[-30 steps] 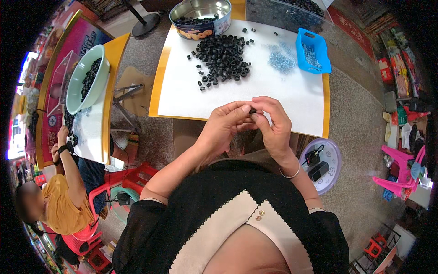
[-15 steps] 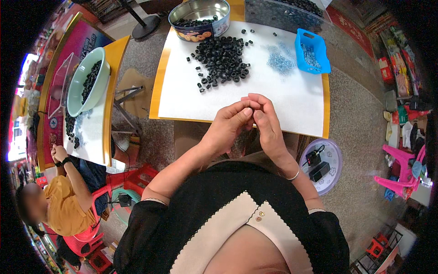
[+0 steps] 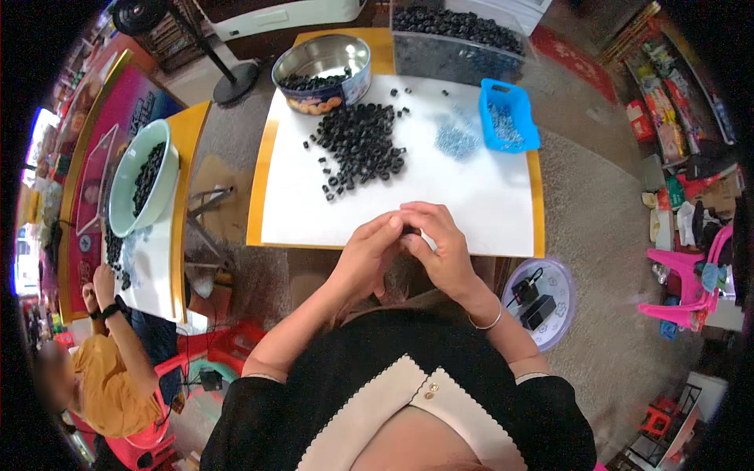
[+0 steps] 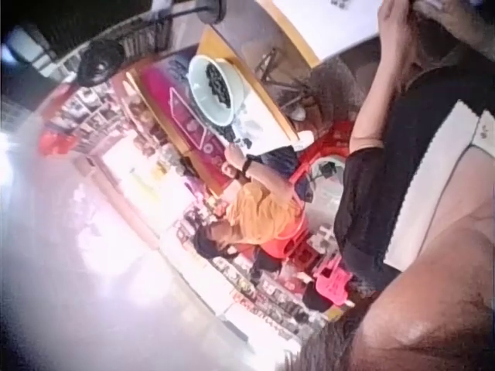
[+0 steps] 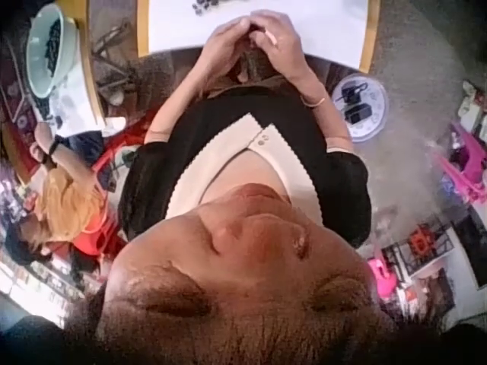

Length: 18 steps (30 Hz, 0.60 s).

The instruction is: The person assembles small parts by inserting metal pins into black plastic components by hand.

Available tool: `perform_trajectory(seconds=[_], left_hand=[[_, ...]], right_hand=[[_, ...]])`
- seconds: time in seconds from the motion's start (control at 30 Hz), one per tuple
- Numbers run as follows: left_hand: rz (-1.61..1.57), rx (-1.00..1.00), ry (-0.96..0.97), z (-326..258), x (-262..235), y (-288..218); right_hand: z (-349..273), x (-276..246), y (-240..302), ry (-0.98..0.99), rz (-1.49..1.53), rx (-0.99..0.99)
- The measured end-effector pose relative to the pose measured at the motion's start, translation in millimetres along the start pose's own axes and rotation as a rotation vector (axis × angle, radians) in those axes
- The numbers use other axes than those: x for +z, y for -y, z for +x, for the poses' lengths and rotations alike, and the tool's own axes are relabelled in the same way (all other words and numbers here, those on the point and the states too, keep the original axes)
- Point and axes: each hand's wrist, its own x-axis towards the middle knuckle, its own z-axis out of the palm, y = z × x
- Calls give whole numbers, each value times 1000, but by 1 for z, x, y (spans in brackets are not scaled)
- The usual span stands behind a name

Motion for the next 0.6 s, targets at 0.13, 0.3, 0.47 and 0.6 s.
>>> perform_trajectory(seconds=[0.13,0.3,0.47,0.6], left_hand=[[-52,78,120,3,-3,5],[-7,48,57,-4,-19,-7],[-32,-4,-9,-9,-40,-3],[-103,-40,13,6,-49,-2]], right_hand=[[20,-14,-2,-1,-69,-8],[121,-64,-59,-281,-169,142],[266,-135,-128,-416,-579,-13],[330,-224,-209,-432,-358,155]])
